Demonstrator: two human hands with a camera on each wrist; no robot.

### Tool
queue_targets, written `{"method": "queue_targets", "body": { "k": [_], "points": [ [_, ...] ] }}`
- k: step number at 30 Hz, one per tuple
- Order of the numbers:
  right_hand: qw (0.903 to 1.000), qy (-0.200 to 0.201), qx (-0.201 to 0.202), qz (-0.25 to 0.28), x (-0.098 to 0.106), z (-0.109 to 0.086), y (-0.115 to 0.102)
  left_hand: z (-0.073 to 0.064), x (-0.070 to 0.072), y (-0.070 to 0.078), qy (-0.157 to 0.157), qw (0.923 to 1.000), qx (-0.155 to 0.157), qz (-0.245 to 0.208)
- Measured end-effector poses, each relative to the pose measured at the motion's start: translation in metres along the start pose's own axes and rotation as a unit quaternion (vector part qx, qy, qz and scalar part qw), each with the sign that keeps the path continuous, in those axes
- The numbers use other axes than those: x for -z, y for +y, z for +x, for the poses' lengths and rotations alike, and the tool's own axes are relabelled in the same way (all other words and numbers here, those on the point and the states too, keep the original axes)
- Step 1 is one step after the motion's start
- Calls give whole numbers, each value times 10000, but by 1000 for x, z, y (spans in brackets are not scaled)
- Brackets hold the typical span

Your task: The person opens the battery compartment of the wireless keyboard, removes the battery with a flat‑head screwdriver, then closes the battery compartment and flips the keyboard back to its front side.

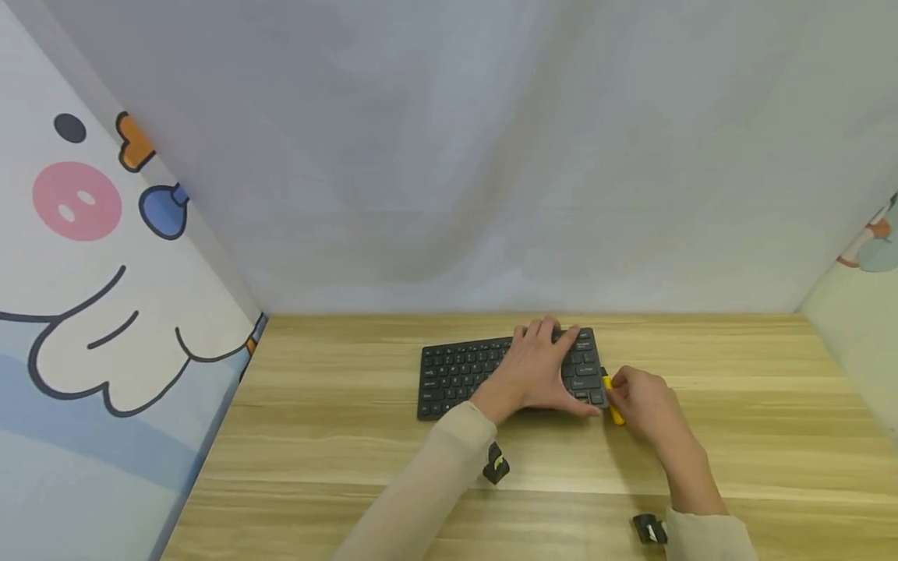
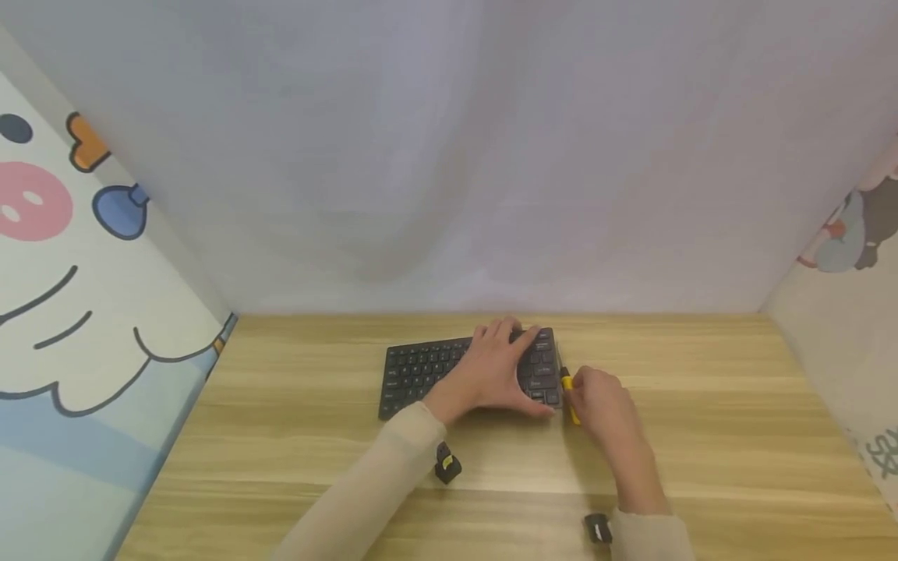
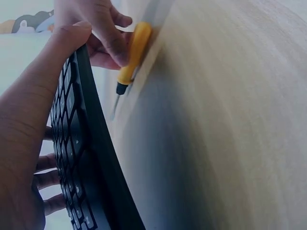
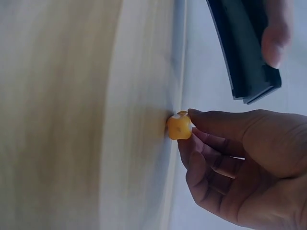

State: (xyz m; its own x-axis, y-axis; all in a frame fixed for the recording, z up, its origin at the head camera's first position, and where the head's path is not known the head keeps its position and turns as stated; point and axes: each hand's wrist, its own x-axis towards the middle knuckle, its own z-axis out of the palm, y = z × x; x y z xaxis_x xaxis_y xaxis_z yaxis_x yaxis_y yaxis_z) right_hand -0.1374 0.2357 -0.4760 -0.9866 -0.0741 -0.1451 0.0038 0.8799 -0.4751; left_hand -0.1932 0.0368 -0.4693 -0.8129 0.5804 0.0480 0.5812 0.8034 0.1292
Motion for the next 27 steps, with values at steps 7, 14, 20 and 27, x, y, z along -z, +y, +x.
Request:
{"method": "queue_targets", "body": {
  "k": [7,14,20,27],
  "points": [
    [10000,-4,12,4,1,0,-2,-1,10,-1,166,9997,4,-151],
    [10000,48,27,2,1,2,-2,-5,25,-2,440,9982,-50,-404],
    [10000,12,-29,-37,0,1,0,-7,38,-1,625,9965,-205,-508],
    [9999,-43,-95,-20,0,1,0,-12,50,-2,812,9945,-216,-621]
  ]
}}
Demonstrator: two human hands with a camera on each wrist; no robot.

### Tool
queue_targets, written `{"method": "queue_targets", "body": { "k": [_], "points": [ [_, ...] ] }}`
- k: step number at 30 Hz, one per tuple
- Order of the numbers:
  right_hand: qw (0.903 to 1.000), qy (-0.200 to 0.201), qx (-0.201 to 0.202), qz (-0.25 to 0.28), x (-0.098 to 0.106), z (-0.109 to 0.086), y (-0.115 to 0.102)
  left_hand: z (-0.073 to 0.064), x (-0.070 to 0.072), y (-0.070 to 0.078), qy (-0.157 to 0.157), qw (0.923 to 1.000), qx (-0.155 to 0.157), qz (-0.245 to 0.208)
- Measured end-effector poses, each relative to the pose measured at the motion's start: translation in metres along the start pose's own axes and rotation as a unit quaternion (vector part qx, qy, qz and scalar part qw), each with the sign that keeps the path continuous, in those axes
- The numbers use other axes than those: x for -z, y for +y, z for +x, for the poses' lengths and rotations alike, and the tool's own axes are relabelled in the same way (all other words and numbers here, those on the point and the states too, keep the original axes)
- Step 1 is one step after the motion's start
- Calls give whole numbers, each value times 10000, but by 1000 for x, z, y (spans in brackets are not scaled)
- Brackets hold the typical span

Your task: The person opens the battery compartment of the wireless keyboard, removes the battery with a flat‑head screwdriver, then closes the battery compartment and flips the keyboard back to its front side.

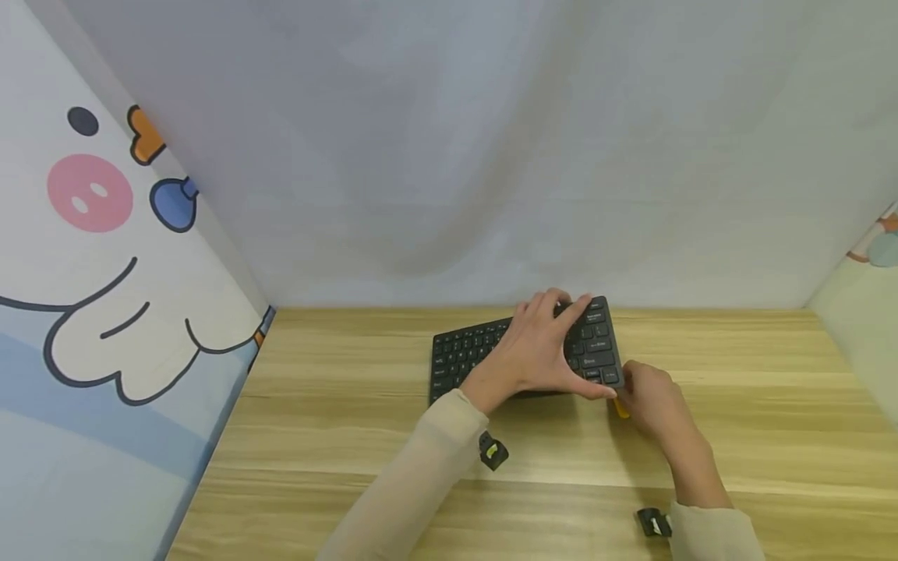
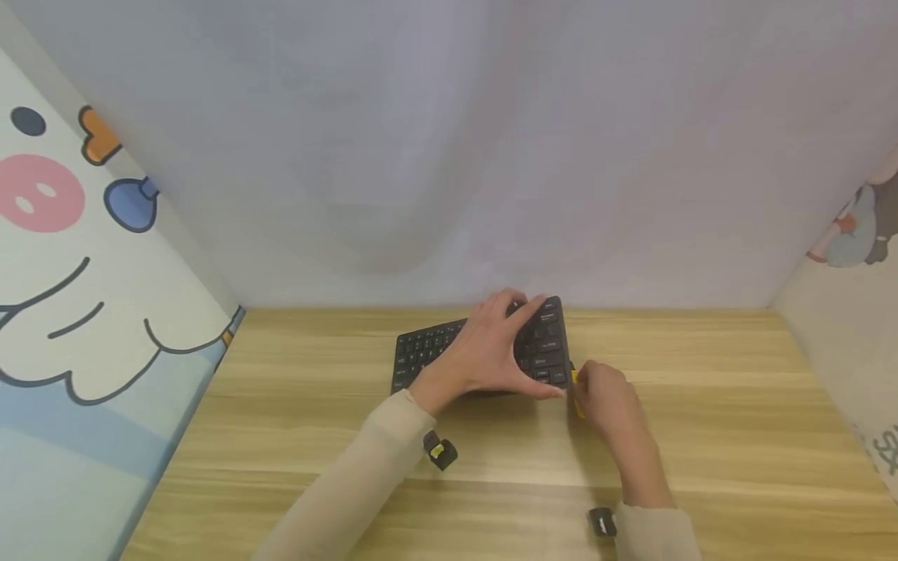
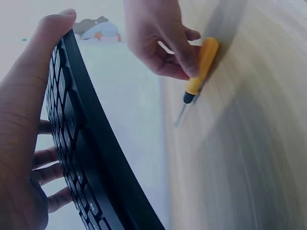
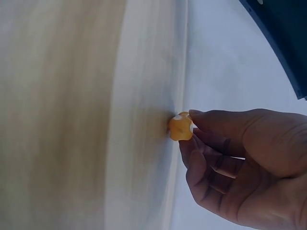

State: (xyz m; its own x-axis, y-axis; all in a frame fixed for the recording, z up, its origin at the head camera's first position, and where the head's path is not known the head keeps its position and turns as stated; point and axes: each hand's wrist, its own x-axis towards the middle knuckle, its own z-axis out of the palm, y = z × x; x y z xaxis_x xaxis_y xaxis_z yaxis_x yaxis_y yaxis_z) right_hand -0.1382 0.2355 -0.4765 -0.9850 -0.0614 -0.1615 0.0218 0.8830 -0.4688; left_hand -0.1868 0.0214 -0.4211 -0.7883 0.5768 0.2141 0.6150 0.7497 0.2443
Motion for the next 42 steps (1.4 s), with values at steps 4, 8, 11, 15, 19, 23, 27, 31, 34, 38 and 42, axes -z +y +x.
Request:
{"method": "queue_targets", "body": {
  "k": [4,8,11,15,19,23,27,31,34,38,42],
  "points": [
    [10000,24,-2,-20,0,-1,-1,-4,8,-2,219,9993,-46,-287],
    [10000,10,27,-18,0,-3,-3,-8,16,-5,419,9974,-89,-586],
    [10000,8,33,-38,0,-4,-3,-11,22,-8,574,9947,-125,-843],
    [10000,14,6,-30,0,-4,-2,-16,28,-11,804,9898,-131,-1166],
    [10000,38,48,-1,0,-6,-2,-21,33,-15,988,9850,-138,-1409],
    [9998,128,133,11,-1,-7,-1,-26,40,-17,1111,9773,-134,-1797],
    [9995,235,233,-6,-1,-7,-1,-30,48,-20,1216,9654,-100,-2303],
    [9994,259,249,-13,-1,-8,-2,-33,53,-23,1314,9482,-132,-2891],
    [9995,229,208,-4,-1,-9,-3,-35,54,-26,1373,9334,-199,-3310],
    [9997,169,161,31,-2,-11,-4,-39,57,-29,1519,9200,-225,-3606],
    [9997,172,189,21,-4,-12,-2,-42,58,-32,1738,9128,-276,-3687]
  ]
}}
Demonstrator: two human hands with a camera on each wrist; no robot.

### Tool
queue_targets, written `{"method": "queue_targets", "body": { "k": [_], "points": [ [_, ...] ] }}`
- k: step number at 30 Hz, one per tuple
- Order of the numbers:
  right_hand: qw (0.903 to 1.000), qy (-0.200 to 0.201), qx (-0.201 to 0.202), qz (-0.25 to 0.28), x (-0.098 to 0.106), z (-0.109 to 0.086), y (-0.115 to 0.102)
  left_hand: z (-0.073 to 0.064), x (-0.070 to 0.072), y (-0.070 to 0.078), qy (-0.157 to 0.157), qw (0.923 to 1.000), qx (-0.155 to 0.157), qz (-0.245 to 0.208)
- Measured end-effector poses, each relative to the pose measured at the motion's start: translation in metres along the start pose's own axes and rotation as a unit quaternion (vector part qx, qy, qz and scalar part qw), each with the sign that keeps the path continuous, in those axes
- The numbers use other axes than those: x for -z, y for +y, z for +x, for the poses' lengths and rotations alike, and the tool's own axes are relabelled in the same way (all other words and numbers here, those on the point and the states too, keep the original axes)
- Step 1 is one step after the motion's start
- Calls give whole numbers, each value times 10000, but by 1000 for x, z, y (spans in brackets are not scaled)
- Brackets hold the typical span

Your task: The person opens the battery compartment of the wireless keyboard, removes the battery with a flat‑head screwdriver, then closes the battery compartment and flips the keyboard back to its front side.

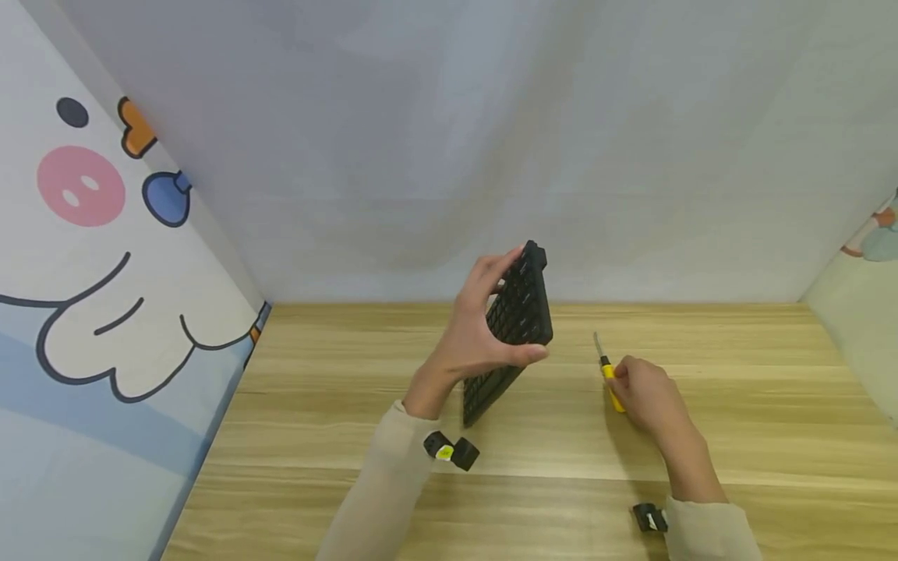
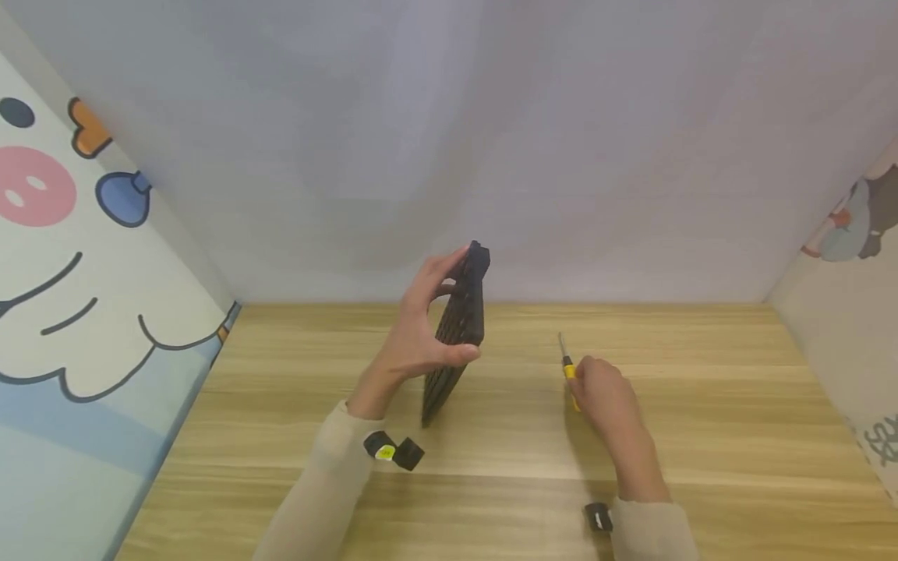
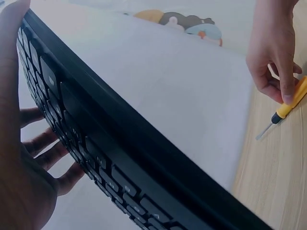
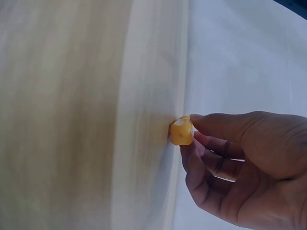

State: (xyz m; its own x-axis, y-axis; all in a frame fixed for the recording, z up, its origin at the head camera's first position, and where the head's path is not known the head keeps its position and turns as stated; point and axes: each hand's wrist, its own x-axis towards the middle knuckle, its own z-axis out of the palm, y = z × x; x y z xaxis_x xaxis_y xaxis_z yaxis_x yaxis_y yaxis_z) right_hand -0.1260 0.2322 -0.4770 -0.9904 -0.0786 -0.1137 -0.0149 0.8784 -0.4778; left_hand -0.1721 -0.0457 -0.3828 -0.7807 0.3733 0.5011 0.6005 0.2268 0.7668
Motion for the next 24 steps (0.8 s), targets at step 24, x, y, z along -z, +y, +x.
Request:
{"method": "queue_targets", "body": {
  "k": [24],
  "points": [
    [9998,-76,3,198,0,-2,5,-15,14,-7,390,9919,-77,-1203]
  ]
}}
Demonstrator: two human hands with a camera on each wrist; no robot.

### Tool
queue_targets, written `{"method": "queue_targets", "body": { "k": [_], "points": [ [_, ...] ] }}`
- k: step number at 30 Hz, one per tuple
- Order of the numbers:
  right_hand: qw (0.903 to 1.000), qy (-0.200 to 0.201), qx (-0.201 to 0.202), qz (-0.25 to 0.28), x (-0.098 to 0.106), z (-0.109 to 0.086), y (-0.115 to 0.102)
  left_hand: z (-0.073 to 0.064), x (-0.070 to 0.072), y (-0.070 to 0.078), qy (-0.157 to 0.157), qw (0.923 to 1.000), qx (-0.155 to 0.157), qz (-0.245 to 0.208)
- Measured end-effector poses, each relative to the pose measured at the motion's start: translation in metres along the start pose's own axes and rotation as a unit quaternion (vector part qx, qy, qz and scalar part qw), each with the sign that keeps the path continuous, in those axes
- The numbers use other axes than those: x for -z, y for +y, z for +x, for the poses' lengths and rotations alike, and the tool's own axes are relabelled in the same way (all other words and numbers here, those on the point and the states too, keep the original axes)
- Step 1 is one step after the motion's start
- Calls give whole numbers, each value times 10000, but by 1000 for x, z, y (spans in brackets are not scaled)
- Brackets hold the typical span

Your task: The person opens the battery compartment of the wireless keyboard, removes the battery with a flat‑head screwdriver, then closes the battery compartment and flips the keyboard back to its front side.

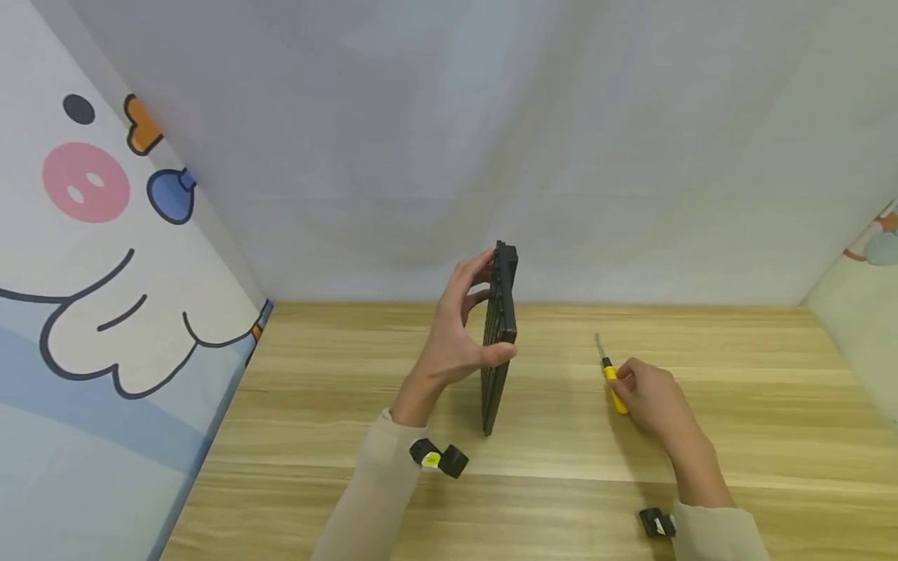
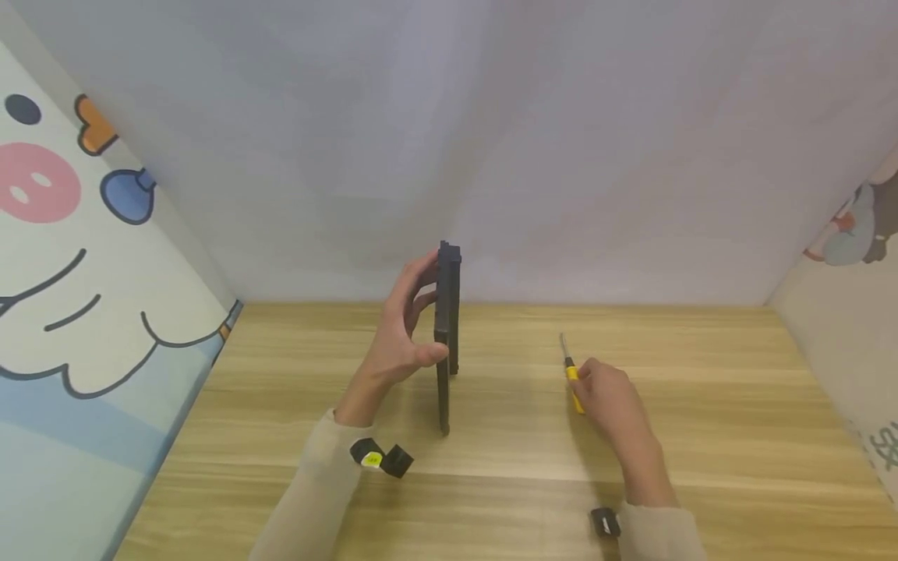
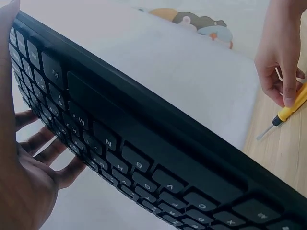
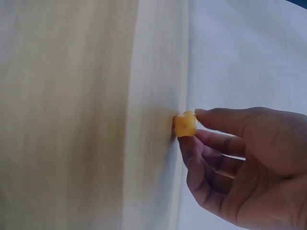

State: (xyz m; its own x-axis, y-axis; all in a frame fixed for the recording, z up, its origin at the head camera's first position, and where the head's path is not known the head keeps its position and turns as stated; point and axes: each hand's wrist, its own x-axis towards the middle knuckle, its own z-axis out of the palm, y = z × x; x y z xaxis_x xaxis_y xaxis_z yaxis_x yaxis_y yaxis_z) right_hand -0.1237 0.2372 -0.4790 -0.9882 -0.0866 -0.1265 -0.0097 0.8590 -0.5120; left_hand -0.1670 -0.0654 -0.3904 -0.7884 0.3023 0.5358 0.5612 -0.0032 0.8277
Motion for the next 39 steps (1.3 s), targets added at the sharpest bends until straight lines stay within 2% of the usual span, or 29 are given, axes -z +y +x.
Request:
{"method": "queue_targets", "body": {
  "k": [10,18,24,31,39],
  "points": [
    [9995,188,3,-262,6,-4,-9,-5,2,-4,168,9991,-139,-368],
    [9957,241,840,310,7,-3,-22,-6,1,-4,278,9978,-172,-580],
    [9900,-217,1231,657,1,-1,-29,-6,-1,-3,337,9968,-196,-704],
    [9726,-1004,1647,1295,-14,4,-39,-5,-4,-1,336,9961,-171,-797],
    [9687,-1092,1857,1230,-33,13,-48,-2,-10,0,291,9946,-111,-986]
  ]
}}
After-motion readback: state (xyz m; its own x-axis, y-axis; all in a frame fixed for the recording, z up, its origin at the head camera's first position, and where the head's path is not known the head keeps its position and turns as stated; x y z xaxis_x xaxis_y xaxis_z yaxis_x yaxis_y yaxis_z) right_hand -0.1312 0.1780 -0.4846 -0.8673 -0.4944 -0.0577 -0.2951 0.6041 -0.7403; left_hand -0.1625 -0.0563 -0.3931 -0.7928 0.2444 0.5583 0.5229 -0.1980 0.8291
